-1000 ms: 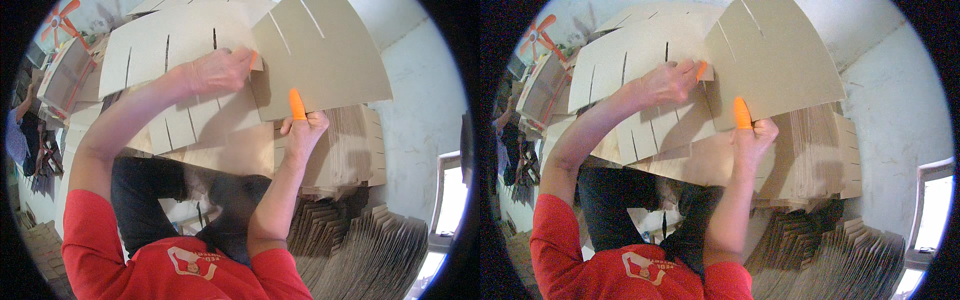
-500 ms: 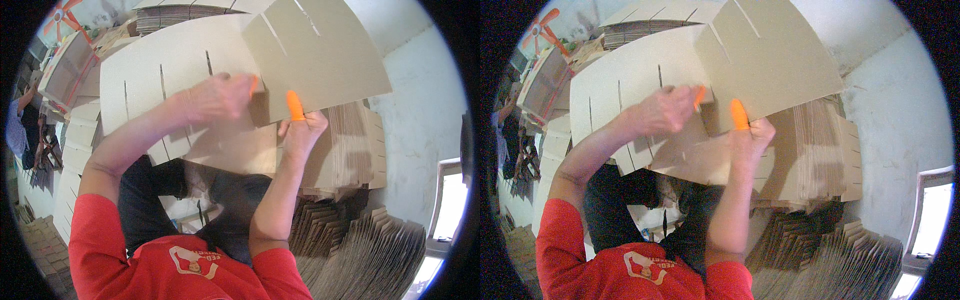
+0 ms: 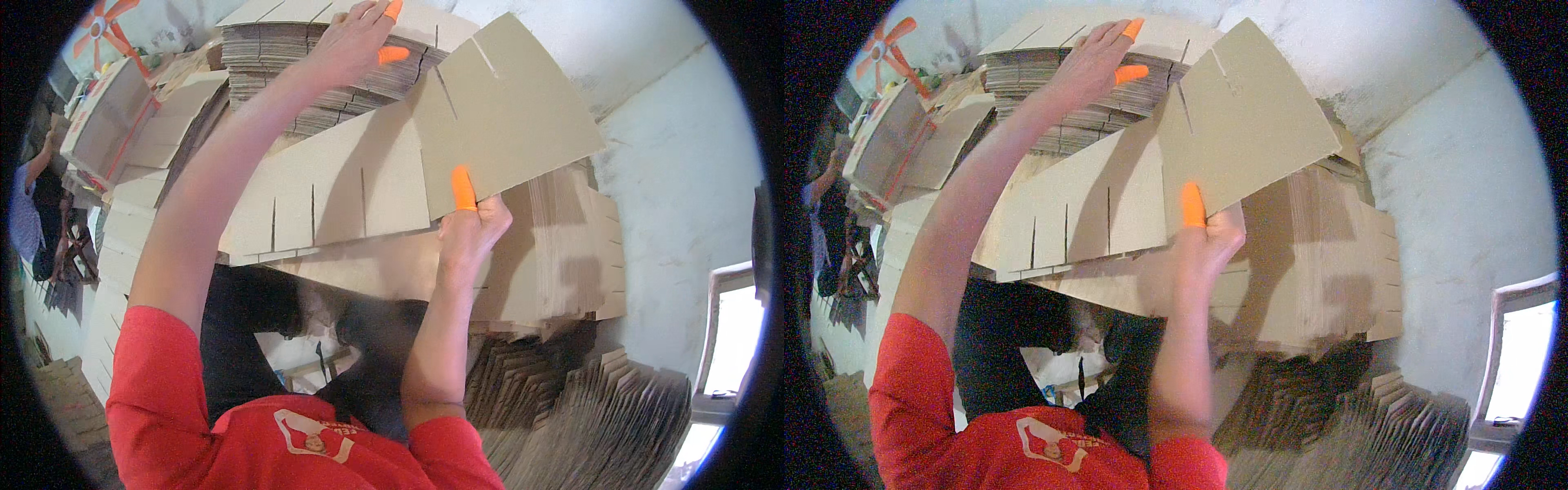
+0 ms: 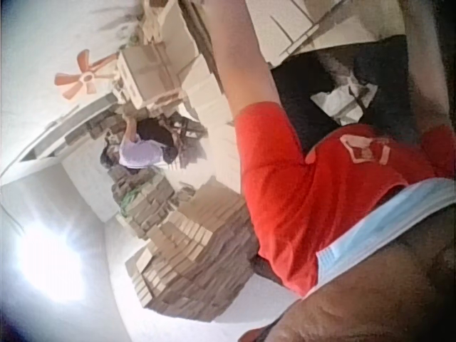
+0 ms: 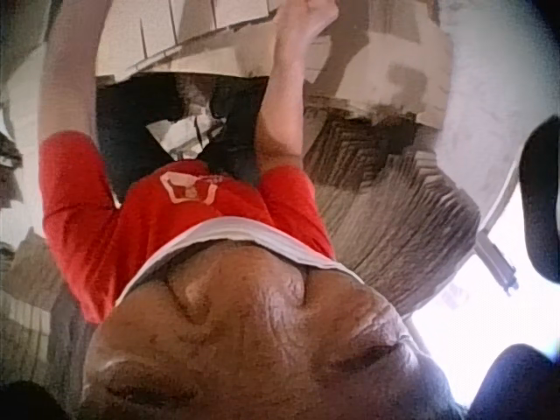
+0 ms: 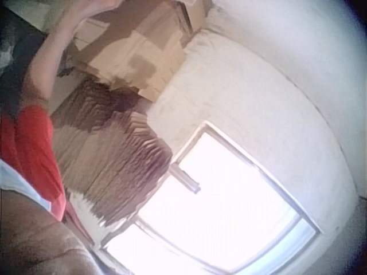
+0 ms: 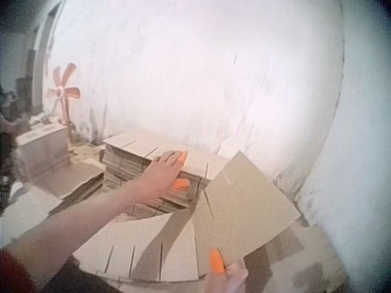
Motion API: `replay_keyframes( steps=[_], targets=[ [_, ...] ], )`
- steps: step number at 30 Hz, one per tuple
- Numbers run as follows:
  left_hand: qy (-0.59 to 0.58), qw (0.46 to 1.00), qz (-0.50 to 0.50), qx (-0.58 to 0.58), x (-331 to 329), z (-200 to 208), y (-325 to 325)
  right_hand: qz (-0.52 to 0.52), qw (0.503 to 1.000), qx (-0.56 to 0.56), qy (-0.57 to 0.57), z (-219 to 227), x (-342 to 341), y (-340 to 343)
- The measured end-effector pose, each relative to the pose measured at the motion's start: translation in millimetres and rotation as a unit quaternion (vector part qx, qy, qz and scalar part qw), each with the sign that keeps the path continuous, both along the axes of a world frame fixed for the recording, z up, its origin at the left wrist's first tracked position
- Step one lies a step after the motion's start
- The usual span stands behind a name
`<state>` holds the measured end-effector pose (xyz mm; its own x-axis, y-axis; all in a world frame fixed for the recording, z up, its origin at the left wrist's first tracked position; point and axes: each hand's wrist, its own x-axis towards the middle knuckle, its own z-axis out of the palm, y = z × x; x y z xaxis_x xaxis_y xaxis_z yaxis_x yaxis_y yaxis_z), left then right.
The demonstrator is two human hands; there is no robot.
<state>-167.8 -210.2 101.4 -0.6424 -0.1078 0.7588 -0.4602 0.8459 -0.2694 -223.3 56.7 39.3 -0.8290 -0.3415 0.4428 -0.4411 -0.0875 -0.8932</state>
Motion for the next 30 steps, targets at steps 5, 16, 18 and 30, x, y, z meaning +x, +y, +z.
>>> replay_keyframes(
  steps=[5,16,18,30],
  targets=[
    [-0.118,0.993,-0.029,0.008,-14,-23,-78,0.037,0.998,0.003,-0.05,4,7,1],
    [-0.035,0.931,-0.074,0.356,-20,45,-28,0.003,0.999,-0.015,-0.042,4,-1,6],
    [0.024,0.95,-0.045,0.309,-20,45,-29,0.009,0.998,-0.029,-0.055,5,1,4],
    [0.02,0.973,-0.077,0.219,-29,31,-53,0.015,0.998,0.025,-0.054,-9,-10,12]
  ],
)
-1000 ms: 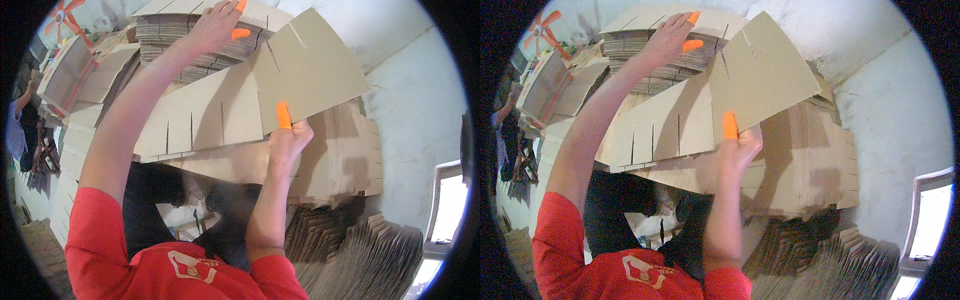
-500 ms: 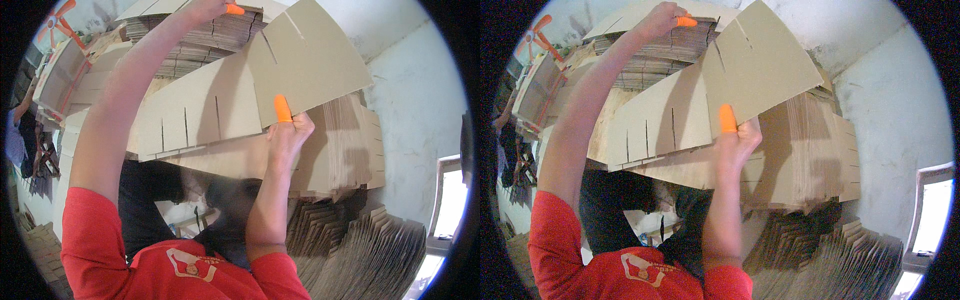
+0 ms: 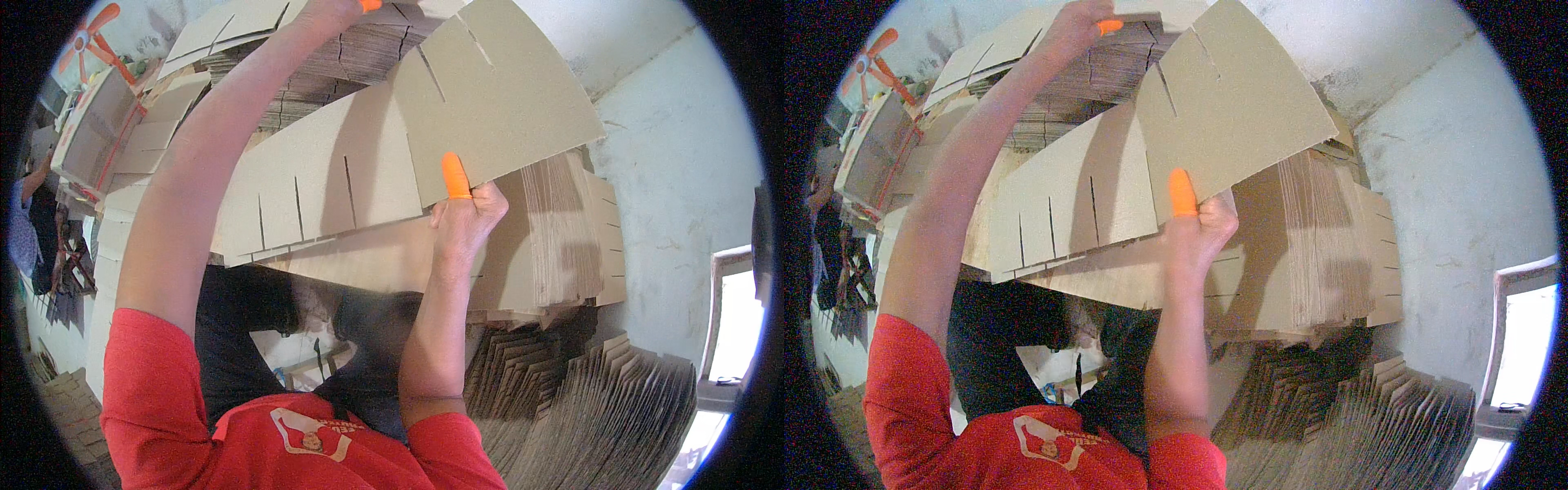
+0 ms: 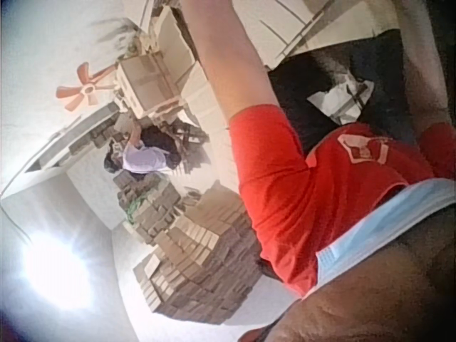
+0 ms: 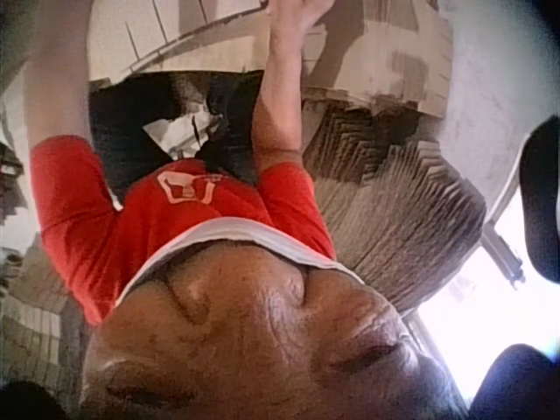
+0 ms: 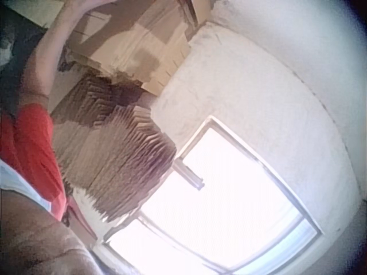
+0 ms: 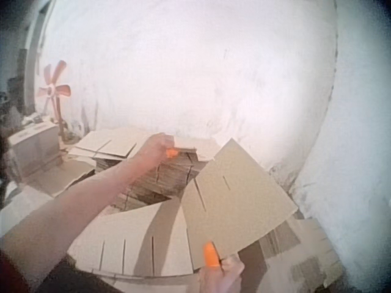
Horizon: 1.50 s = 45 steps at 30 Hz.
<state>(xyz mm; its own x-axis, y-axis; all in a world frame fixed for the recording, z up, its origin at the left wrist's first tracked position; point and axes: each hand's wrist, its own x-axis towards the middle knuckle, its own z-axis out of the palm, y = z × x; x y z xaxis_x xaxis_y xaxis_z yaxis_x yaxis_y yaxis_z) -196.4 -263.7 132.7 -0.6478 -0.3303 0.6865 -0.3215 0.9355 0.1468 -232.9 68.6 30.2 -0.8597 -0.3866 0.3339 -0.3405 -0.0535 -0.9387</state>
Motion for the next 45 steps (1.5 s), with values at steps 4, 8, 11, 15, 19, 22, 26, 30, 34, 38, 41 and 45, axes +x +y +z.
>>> replay_keyframes(
  steps=[4,8,11,15,19,22,26,30,34,38,41,45],
  targets=[
    [-0.037,0.925,-0.007,-0.379,-1,0,12,-0.004,0.997,-0.055,0.044,6,3,-7],
    [-0.046,0.941,-0.053,-0.33,8,6,37,0.002,0.998,-0.068,0.017,8,1,-3],
    [-0.141,0.925,0.034,-0.352,23,-11,39,0.021,0.995,-0.093,-0.035,17,11,-6],
    [-0.176,0.909,0.007,-0.378,35,-14,78,0.016,0.995,-0.096,-0.02,13,5,-7],
    [-0.234,0.921,0.032,-0.309,49,-19,105,0.011,0.999,-0.05,-0.015,3,1,-5],
    [-0.165,0.933,0.028,-0.318,58,-22,104,0.029,0.997,-0.002,-0.066,4,2,-1],
    [-0.087,0.939,0.05,-0.328,65,-29,101,0.012,0.999,0.012,0.037,8,12,-2],
    [-0.002,0.954,0.041,-0.298,70,-37,120,-0.06,0.923,0.118,0.362,18,19,-3],
    [0.016,0.963,0.033,-0.268,80,-58,143,0.01,0.94,0.182,0.287,34,38,-2],
    [0.04,0.967,0.01,-0.253,84,-60,161,0.016,0.965,0.077,0.251,25,29,-3],
    [0.015,0.96,0.007,-0.281,92,-44,170,0.055,0.979,0.075,0.183,45,31,6],
    [-0.068,0.943,-0.026,-0.325,97,-40,167,-0.005,0.97,0.058,0.237,61,31,14]
  ],
)
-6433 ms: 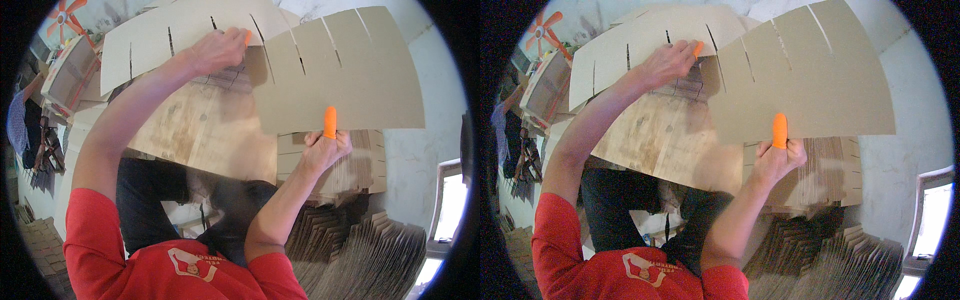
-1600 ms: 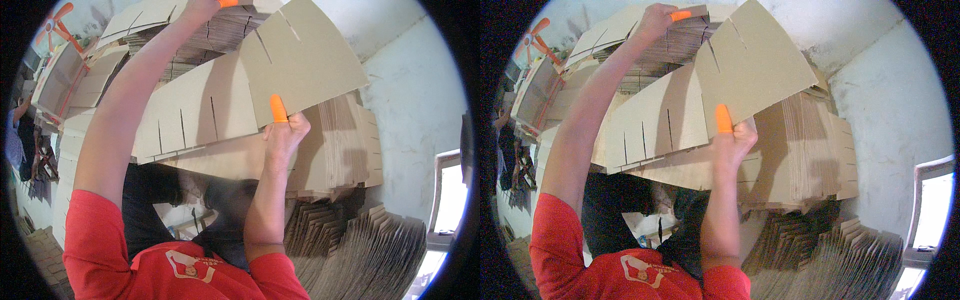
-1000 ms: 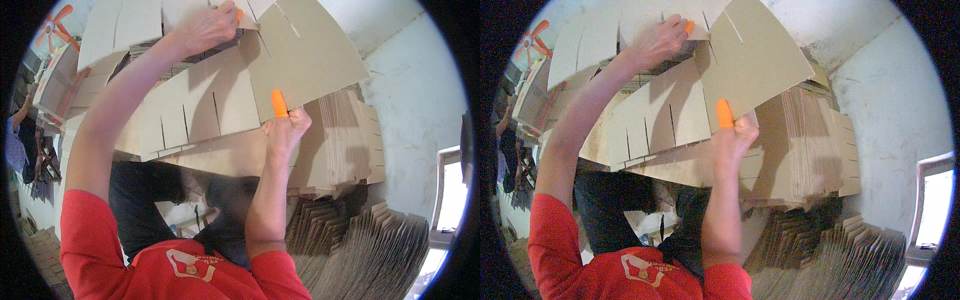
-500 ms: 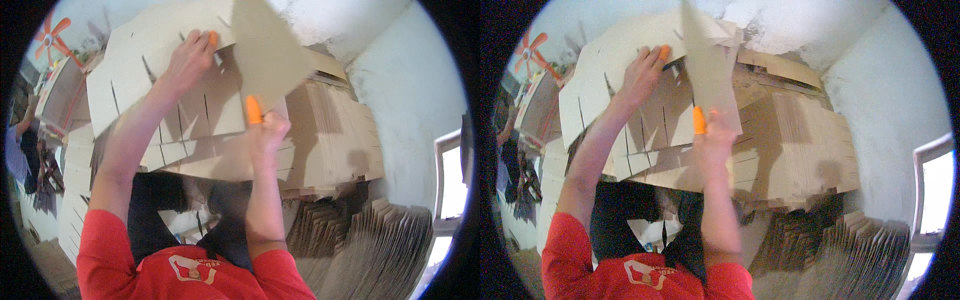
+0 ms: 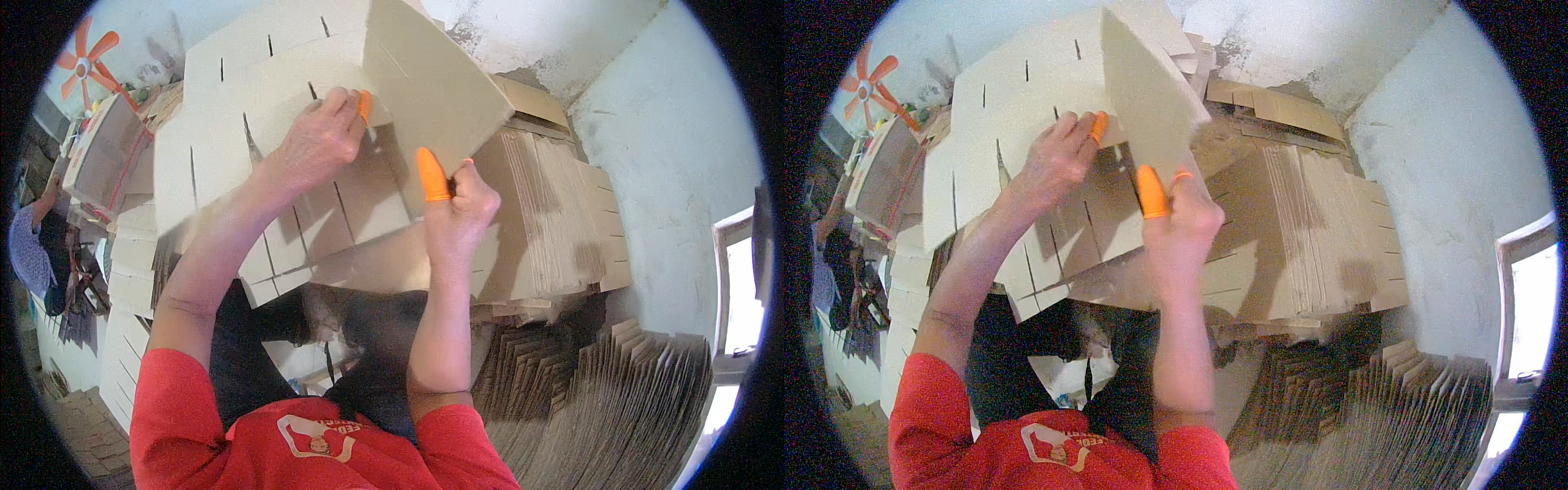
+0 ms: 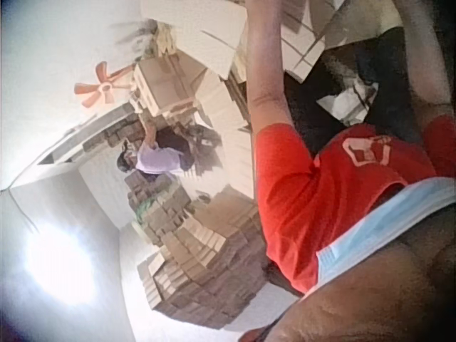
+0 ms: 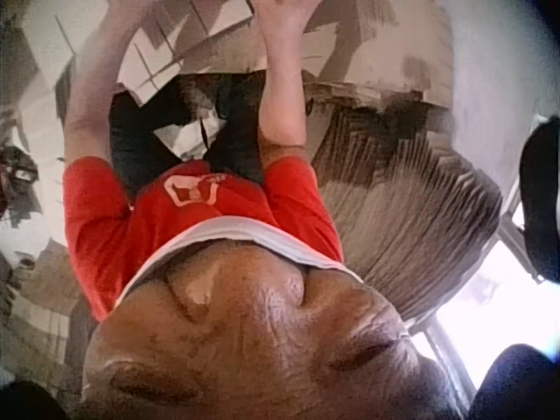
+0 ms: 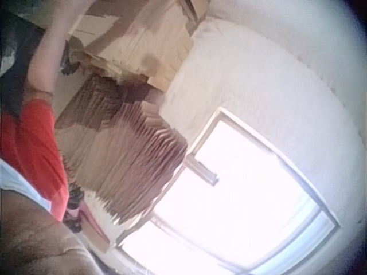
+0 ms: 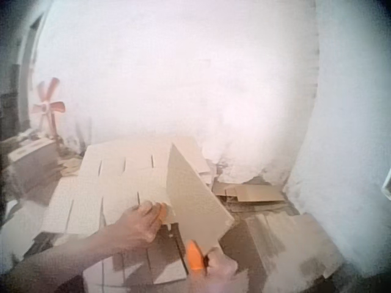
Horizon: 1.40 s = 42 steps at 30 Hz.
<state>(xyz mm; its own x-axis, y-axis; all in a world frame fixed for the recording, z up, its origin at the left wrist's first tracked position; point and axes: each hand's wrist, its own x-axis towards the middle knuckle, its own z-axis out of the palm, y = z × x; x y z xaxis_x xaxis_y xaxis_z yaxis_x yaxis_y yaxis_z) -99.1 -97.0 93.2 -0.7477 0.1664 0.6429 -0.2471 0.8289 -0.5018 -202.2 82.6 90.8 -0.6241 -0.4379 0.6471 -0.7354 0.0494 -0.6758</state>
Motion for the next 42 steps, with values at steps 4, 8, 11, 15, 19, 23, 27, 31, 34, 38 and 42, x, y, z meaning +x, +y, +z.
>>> replay_keyframes(
  steps=[4,8,11,15,19,23,27,31,34,38,42],
  targets=[
    [-0.027,1.0,-0.016,0.002,3,-1,-2,0.018,0.99,-0.05,-0.13,-13,-9,2],
    [-0.079,0.994,0.061,0.047,7,-4,14,0.016,0.985,-0.094,-0.147,-20,-10,-3],
    [-0.07,0.991,0.092,0.072,9,-5,28,-0.012,0.985,-0.094,-0.141,-16,-6,-4],
    [-0.041,0.991,0.071,0.104,21,-6,30,0.015,0.984,-0.087,-0.154,-18,-15,3],
    [-0.061,0.991,0.029,0.119,29,-9,59,0.018,0.993,-0.055,-0.107,-22,-9,-3],
    [-0.045,0.965,-0.03,0.257,30,-26,110,-0.053,0.998,-0.038,-0.018,-22,-6,-12],
    [0.146,0.896,-0.088,0.41,20,7,108,-0.056,0.99,-0.027,-0.128,-30,-15,-6],
    [0.267,0.935,0.01,0.233,-17,25,4,-0.078,0.985,-0.02,-0.152,-32,-18,-11],
    [0.151,0.962,0.197,0.113,-59,22,-64,-0.072,0.989,-0.035,-0.127,-45,-26,-15],
    [-0.028,0.979,0.171,0.106,-89,9,-115,-0.079,0.985,-0.041,-0.15,-39,-23,-14],
    [-0.095,0.98,0.136,0.108,-81,4,-157,-0.058,0.985,-0.06,-0.153,-41,-23,-12]
  ],
)
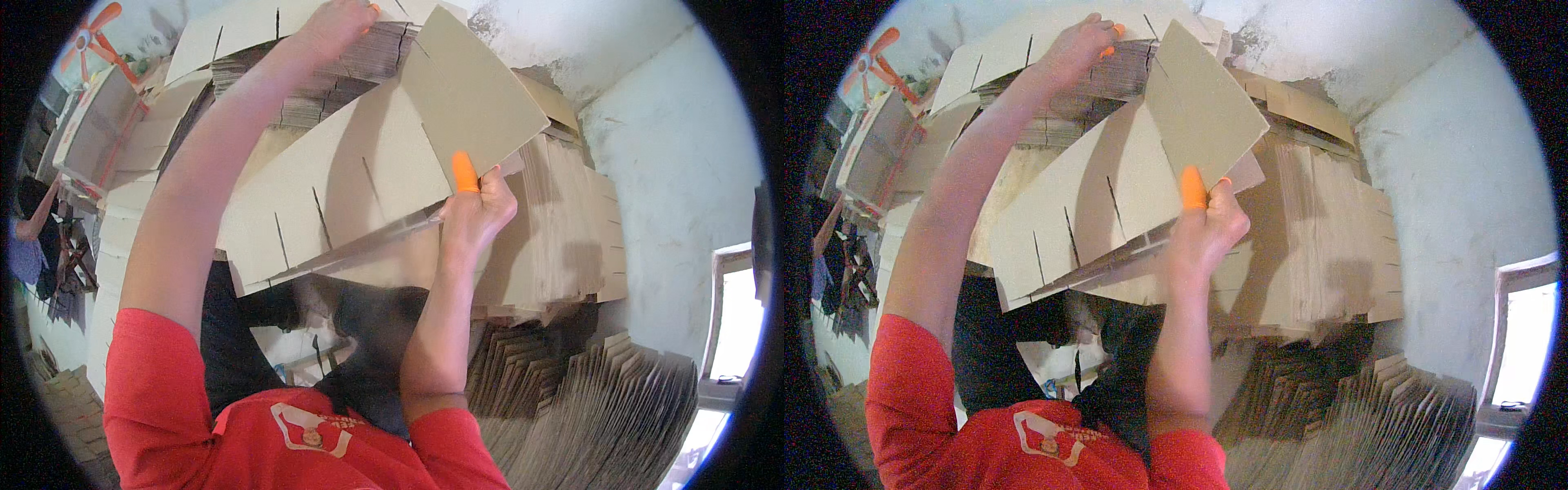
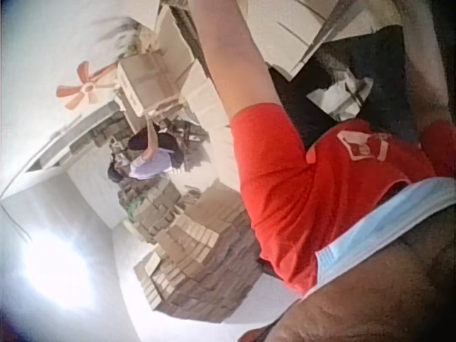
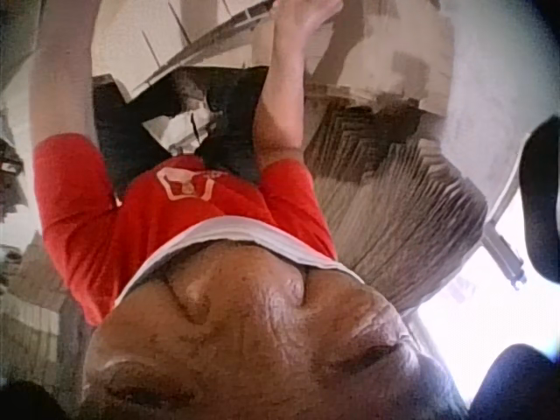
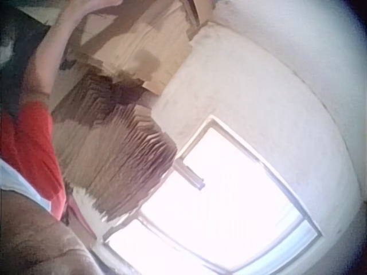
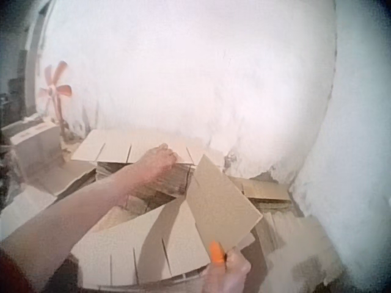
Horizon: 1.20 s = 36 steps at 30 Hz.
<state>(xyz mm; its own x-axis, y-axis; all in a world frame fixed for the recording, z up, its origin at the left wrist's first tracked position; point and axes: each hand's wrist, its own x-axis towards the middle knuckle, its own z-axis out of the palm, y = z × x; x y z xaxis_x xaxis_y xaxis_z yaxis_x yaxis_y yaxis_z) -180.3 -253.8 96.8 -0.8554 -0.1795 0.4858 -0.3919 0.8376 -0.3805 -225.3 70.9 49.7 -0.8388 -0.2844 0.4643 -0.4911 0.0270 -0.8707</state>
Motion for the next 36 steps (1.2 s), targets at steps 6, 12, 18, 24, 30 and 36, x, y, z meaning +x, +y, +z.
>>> replay_keyframes(
  steps=[6,12,18,24,30,36],
  targets=[
    [0.032,0.994,-0.102,-0.026,12,14,34,-0.024,0.999,0.0,0.049,1,-1,-3],
    [0.073,0.984,-0.134,-0.087,25,11,79,-0.02,1.0,-0.001,0.017,-3,-2,-1],
    [0.034,0.973,-0.221,-0.053,47,9,118,-0.04,0.993,0.015,0.108,4,3,-3],
    [0.024,0.959,-0.282,-0.017,79,25,187,-0.104,0.968,0.127,0.193,21,22,-1],
    [0.079,0.969,-0.199,0.124,141,24,233,-0.021,0.937,0.258,0.233,41,49,11],
    [-0.047,0.933,0.006,0.358,241,-25,261,-0.002,0.885,0.365,0.289,67,56,4]
  ],
)
